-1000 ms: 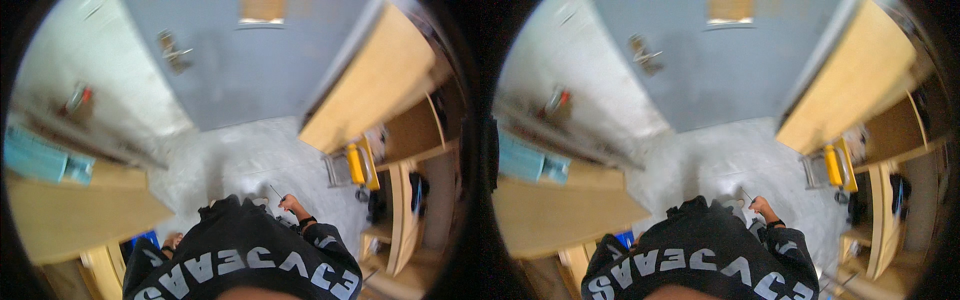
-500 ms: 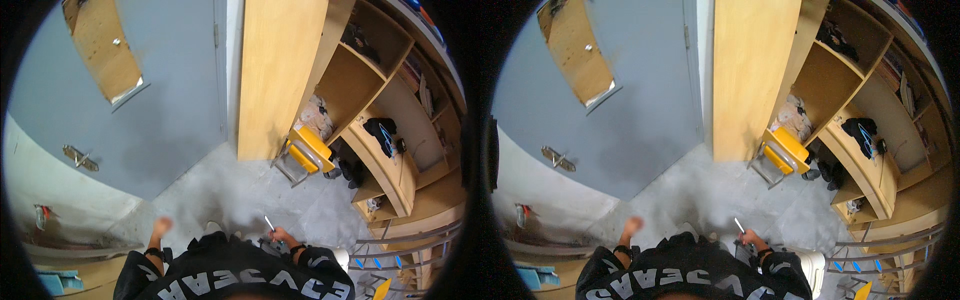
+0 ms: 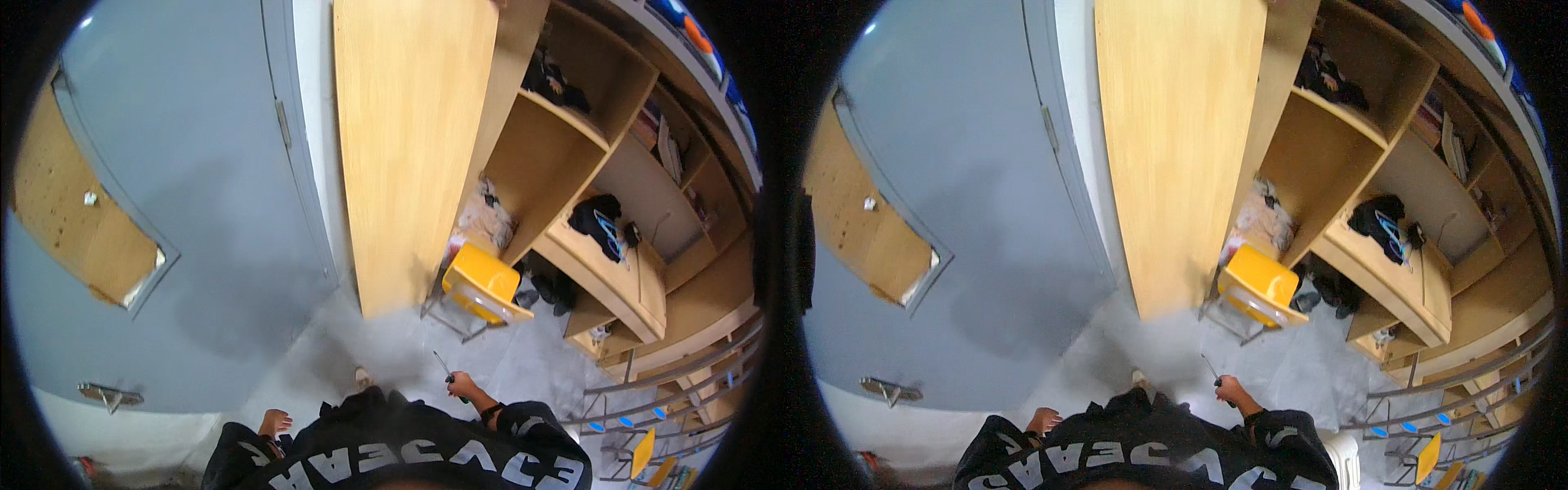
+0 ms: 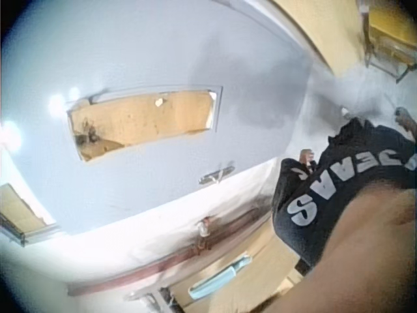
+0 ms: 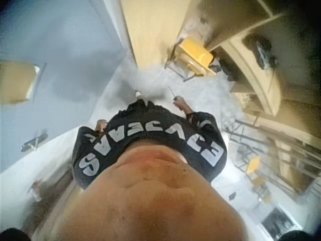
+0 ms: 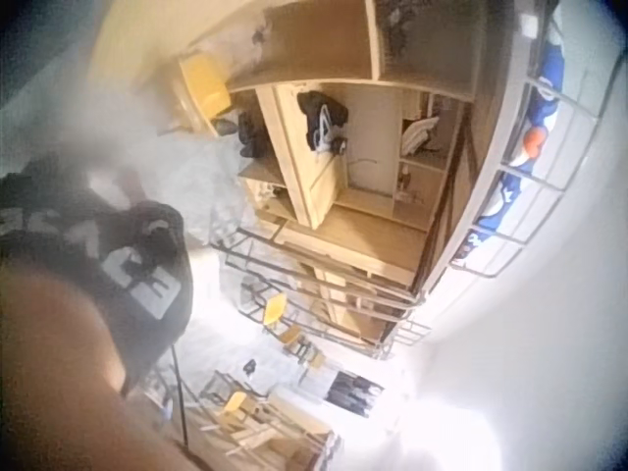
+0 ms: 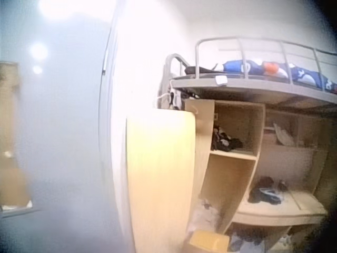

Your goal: The person removes a cabinet door, carries it across the room, and reattaches it to a different cabinet using a screwdriver. They align the door and tighten the hinge screws to secure it in place.

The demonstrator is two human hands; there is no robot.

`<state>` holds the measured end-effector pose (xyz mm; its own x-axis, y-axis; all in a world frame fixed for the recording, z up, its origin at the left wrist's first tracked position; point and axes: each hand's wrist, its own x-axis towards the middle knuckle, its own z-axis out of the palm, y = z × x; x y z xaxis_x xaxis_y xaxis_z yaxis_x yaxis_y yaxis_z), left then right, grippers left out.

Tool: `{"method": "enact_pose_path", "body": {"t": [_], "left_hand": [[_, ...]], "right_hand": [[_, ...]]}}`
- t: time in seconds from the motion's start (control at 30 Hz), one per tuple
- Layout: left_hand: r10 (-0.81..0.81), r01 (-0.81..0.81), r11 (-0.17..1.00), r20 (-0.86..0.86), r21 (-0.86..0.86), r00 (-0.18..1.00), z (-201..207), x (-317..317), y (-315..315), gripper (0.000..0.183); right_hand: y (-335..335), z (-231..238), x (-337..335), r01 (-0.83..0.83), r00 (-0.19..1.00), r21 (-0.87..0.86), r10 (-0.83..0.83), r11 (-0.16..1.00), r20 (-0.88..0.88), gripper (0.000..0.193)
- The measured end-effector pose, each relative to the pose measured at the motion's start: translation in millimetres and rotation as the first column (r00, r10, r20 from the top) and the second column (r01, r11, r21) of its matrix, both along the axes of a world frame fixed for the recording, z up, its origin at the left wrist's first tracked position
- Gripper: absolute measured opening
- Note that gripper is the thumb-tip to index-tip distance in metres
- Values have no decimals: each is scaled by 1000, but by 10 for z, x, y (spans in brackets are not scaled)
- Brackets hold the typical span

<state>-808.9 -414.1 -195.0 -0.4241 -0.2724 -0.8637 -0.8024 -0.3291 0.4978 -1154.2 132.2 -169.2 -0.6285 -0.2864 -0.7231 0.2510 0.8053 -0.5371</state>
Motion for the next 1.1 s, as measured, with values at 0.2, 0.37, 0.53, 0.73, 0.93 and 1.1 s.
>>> {"method": "enact_pose_path", "body": {"t": [0.2,0.37,0.53,0.73,0.93,1.1], "left_hand": [[-245,206,946,-137,-249,960,-69,-2210,-460,19],[-487,219,827,-464,-519,740,514,-4063,-561,17],[-431,-126,789,-688,-602,584,1478,-5708,-499,31],[-350,-388,768,-841,-510,412,2676,-6844,-253,48],[-200,-383,852,-898,-357,393,3116,-7196,75,34],[-151,-407,828,-853,-385,500,3075,-7230,121,33]], "right_hand": [[-577,446,-1190,149,979,-203,-174,968,-109,22],[-768,1146,-2296,243,930,-335,-316,910,-186,15],[-940,1875,-3638,92,759,-535,-407,840,-508,11],[-1291,2699,-5064,179,680,-754,-633,632,-370,40],[-1673,2801,-5983,71,471,-670,-617,739,-630,49],[-1817,2568,-6135,6,609,-845,-672,535,-421,45]]}}
